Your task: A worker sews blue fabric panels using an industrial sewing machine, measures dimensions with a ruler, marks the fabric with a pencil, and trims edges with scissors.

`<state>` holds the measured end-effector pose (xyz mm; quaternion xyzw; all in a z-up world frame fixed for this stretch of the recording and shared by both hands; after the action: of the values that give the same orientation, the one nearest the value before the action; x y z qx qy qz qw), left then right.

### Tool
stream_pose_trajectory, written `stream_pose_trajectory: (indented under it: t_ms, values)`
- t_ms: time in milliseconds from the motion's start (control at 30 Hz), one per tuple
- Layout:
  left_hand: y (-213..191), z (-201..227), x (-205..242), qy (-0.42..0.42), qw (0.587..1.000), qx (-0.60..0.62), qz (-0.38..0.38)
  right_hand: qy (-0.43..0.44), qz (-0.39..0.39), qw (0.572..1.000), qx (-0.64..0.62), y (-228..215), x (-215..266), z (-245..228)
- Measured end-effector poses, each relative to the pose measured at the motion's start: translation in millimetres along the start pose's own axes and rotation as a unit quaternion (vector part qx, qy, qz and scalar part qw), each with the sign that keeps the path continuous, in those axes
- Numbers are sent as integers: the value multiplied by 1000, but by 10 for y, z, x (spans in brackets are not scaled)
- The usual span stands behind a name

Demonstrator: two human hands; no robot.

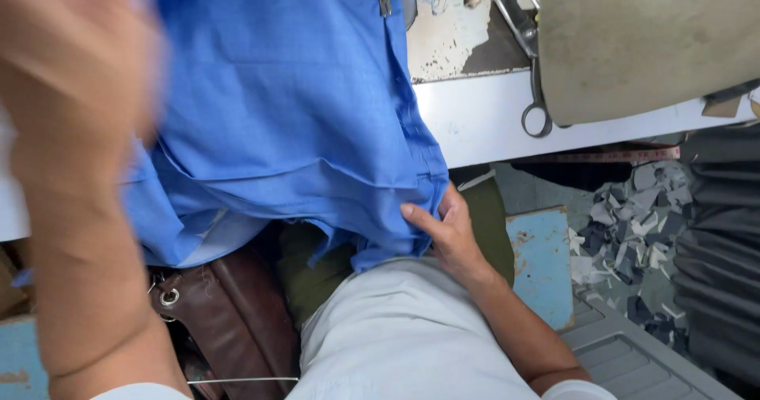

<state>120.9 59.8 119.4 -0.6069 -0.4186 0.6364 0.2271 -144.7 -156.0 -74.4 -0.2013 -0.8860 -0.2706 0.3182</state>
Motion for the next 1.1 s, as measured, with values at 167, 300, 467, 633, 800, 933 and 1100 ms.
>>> stream_pose_trajectory:
  t_ms: [167,300,467,633,800,933,1100]
  values:
    - [463,1184,-363,57,975,211,-27,36,45,997,44,-231,39,73]
    - [561,1298,61,47,976,-6,-210,24,68,995,71,-419,141,86]
    - [567,1221,185,-23,968,-61,-242,-111,55,969,214,-276,205,-142]
    - [742,1365,-357,5,993,122,0,-167,143,955,199,-205,232,-374]
    - [1014,1449,-349,24,997,-15,-71,-177,189,940,222,-247,448,-457]
    - [1085,1533,-319,1,992,-46,-122,-188,174,936,241,-166,495,-503]
    - [925,1802,-370,43,992,-55,-110,-255,212,863,381,-135,584,-520]
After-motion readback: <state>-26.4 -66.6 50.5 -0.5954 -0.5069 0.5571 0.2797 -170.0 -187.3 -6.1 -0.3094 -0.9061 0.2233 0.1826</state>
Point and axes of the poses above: each hand's wrist, its own x-axis away from the middle knuckle, its own y-axis out of the palm, z = x × y, the point moved 8 cm from there along -x, towards the middle knuckle, and after that the axes turned 15 degrees about y, right-handed, at the moved point
